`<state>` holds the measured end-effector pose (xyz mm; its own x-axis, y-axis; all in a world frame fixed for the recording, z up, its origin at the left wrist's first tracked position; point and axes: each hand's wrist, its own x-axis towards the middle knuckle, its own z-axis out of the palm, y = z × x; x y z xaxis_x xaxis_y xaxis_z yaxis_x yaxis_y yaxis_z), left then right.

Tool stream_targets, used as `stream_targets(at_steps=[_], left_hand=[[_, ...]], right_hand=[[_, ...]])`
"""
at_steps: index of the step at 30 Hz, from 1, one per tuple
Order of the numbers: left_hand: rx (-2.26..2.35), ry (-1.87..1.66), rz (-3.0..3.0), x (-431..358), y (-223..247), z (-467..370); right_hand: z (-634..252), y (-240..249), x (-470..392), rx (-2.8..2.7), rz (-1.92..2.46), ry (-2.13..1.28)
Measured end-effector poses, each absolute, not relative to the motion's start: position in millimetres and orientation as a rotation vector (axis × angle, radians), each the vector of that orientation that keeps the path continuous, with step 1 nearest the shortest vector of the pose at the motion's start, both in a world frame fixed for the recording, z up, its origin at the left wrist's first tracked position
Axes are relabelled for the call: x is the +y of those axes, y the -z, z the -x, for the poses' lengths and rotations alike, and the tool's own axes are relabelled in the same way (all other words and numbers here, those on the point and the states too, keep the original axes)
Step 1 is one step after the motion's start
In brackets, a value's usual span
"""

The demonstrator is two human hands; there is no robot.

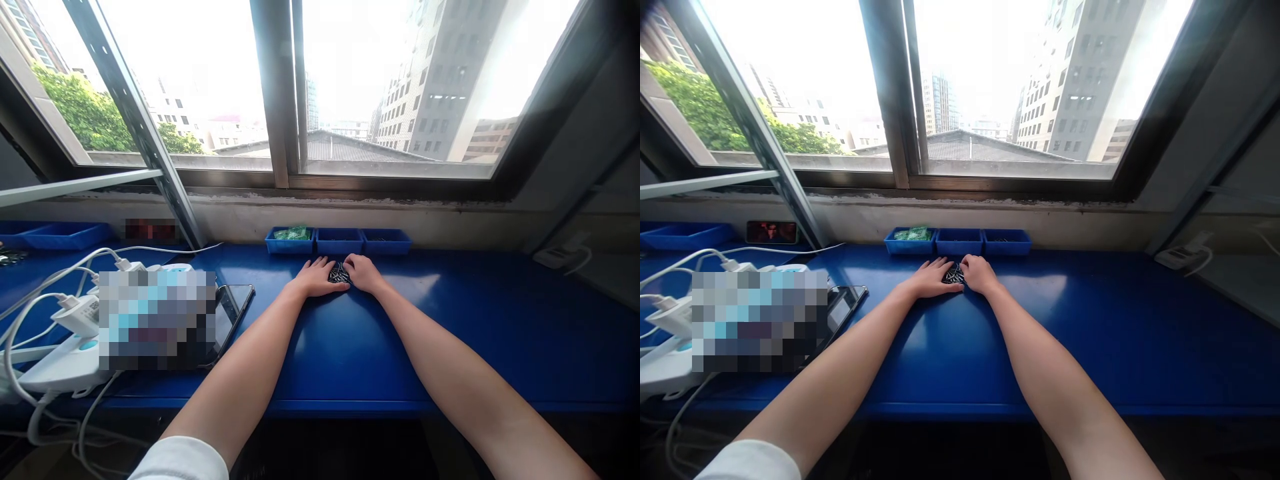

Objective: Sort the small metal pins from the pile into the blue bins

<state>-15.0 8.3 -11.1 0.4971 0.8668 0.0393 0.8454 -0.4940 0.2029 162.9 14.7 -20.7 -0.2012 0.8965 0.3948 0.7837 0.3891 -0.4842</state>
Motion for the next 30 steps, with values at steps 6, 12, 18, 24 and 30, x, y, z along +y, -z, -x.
stream_targets(at_steps=[6,12,18,24,30], left_hand=[[1.439,-0.557,-2.610,6.4,5.8,13.5],[1.241,-0.964,-2.685,6.2,1.0,7.8],[1.232,-1.021,-2.666,10.6,2.8,7.3],[1.262,-1.011,-2.699,10.4,2.1,7.5],[1.396,-0.995,-2.684,7.7,-0.3,8.2]], right_hand=[[-163.3,16.9,11.5,-1.973,1.203,-0.290],[-161.2,11.5,6.9,-1.915,1.120,-0.418],[-159.5,9.1,4.6,-1.839,1.128,-0.553],[-158.7,6.5,3.6,-1.825,1.072,-0.624],[-163.7,4.6,4.1,-1.886,1.102,-0.456]])
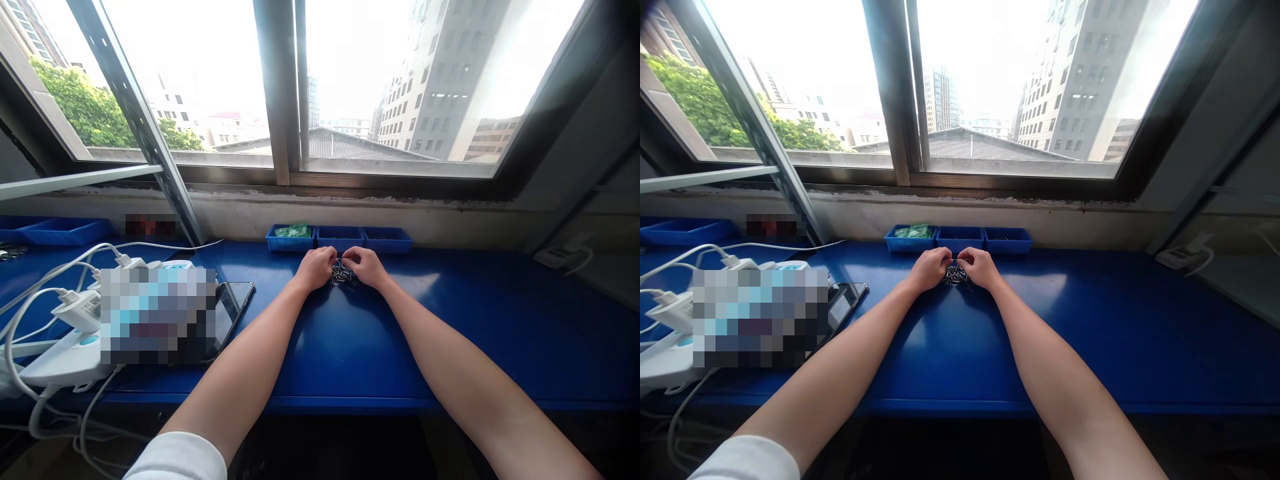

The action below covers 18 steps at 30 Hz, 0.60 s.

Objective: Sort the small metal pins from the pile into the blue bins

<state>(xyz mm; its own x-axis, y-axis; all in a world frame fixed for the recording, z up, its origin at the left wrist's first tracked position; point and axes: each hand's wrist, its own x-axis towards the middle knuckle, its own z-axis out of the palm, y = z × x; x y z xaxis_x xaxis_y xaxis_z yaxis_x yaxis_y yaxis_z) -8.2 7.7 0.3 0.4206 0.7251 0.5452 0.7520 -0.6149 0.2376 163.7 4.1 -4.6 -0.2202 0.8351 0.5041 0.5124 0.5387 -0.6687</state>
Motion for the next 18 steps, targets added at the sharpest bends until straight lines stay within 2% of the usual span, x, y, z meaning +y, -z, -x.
stream_targets(at_steps=[9,18], left_hand=[[-1.233,1.083,2.706,5.7,-2.1,5.1],[-1.272,1.145,2.636,1.7,-1.5,4.0]], right_hand=[[-164.0,3.8,3.5,-2.004,1.114,-0.247],[-163.4,4.0,10.0,-1.610,1.056,-0.783]])
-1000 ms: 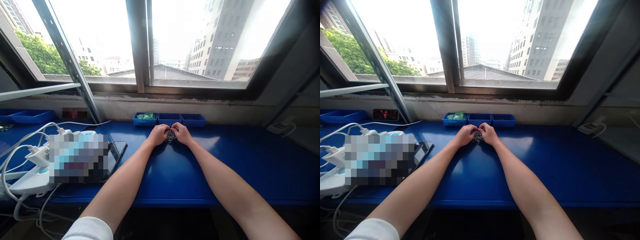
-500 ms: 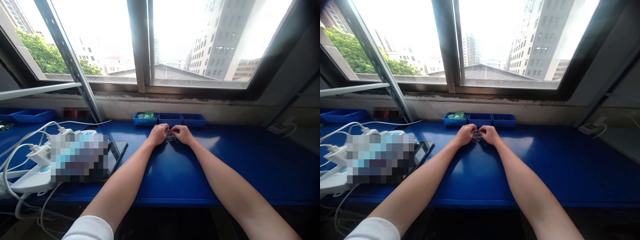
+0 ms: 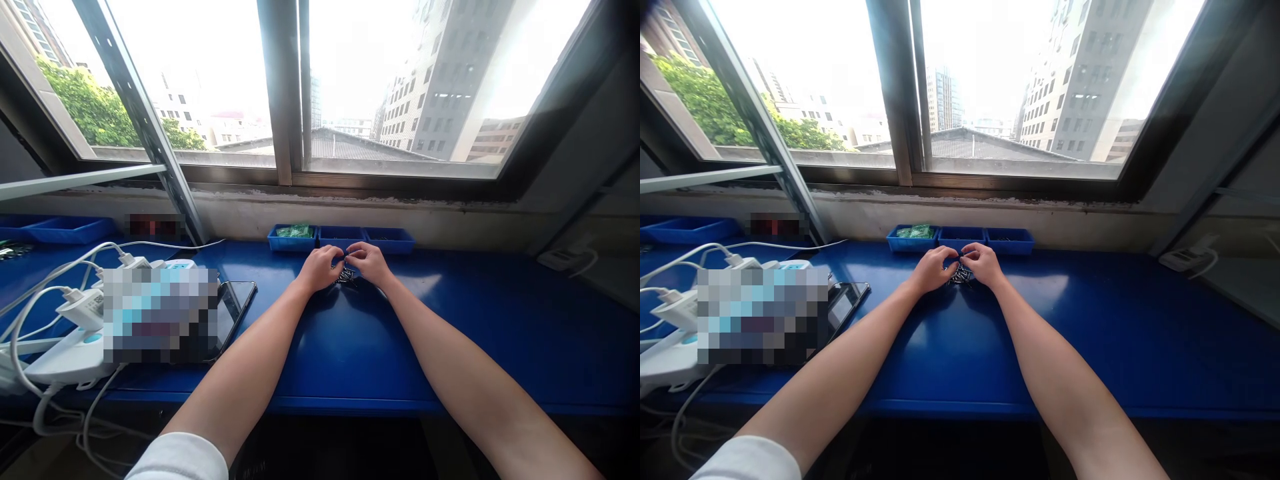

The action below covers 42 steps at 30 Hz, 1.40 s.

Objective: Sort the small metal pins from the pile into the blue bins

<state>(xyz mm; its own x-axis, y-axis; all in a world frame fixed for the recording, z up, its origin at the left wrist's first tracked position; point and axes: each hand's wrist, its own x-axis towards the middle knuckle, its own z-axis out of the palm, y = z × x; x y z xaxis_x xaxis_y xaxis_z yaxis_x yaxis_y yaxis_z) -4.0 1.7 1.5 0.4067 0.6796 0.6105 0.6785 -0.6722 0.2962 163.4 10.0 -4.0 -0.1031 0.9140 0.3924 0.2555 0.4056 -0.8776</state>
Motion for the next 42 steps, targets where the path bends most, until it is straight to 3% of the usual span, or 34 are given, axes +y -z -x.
stream_targets(at_steps=[15,24,33,42], left_hand=[[1.284,-1.094,-2.665,6.0,0.1,4.8],[1.534,-0.918,-2.631,9.2,-0.2,8.7],[1.558,-1.039,-2.563,10.0,0.1,9.4],[1.698,-1.072,-2.432,18.3,10.9,21.4]], right_hand=[[-163.6,2.2,9.9,-1.440,1.006,-1.039],[-168.0,2.8,4.9,-1.752,1.070,-0.574],[-170.5,4.0,7.8,-1.720,1.003,-0.785],[-211.0,8.8,29.6,-1.407,1.265,-0.440]])
